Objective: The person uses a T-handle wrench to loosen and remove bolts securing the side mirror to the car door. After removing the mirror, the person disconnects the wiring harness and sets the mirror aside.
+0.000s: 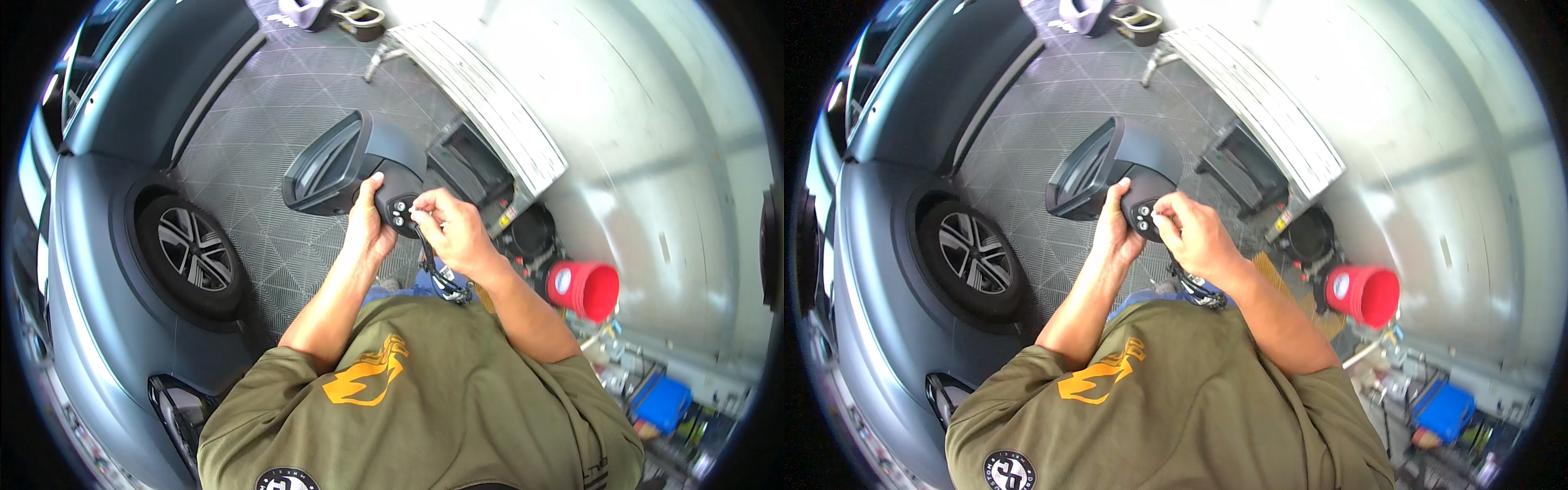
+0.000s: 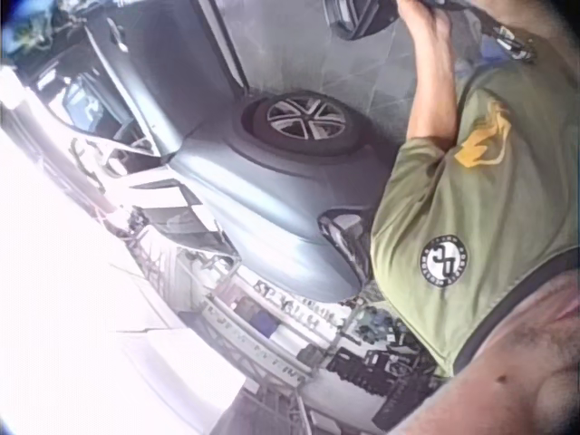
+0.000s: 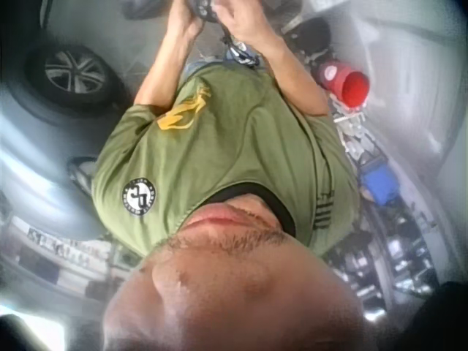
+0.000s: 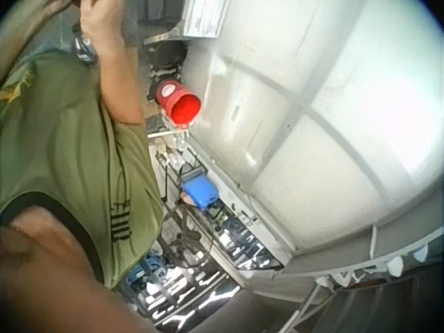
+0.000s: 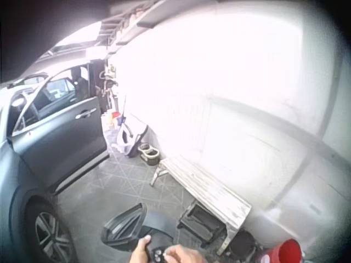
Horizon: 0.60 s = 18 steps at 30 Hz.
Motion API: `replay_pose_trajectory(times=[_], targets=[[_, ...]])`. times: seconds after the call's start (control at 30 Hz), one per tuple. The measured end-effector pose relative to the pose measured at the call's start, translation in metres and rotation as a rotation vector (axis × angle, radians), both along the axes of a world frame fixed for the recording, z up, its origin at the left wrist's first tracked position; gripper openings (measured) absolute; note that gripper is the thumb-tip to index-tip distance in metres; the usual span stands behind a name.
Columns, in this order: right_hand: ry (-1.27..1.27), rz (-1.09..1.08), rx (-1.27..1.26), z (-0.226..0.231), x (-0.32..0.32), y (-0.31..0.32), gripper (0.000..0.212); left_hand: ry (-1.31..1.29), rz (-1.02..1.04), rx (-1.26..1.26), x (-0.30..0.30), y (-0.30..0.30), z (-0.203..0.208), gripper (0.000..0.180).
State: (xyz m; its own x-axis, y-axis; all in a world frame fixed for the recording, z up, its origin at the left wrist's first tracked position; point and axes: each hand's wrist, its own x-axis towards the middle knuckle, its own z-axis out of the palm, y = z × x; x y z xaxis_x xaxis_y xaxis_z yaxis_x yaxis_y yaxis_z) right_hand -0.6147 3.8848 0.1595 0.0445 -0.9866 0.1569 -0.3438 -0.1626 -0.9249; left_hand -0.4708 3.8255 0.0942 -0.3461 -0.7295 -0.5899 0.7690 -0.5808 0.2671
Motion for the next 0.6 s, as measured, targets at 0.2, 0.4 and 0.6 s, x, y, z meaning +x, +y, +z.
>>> replay_pose_trajectory(times=[0.2, 0.4, 0.6], targets=[[0.195, 0.226, -0.275, -0.026, -0.012, -0.115, 0.012, -0.048, 0.244, 0.049, -0.013, -0.076, -0.010, 0.030], [0.250, 0.472, -0.311, -0.022, -0.028, -0.211, 0.012, -0.012, 0.394, 0.096, -0.024, -0.138, -0.017, 0.032], [0.453, 0.616, -0.407, -0.023, -0.017, -0.296, 0.016, -0.059, 0.498, 0.096, -0.016, -0.205, -0.041, 0.034]])
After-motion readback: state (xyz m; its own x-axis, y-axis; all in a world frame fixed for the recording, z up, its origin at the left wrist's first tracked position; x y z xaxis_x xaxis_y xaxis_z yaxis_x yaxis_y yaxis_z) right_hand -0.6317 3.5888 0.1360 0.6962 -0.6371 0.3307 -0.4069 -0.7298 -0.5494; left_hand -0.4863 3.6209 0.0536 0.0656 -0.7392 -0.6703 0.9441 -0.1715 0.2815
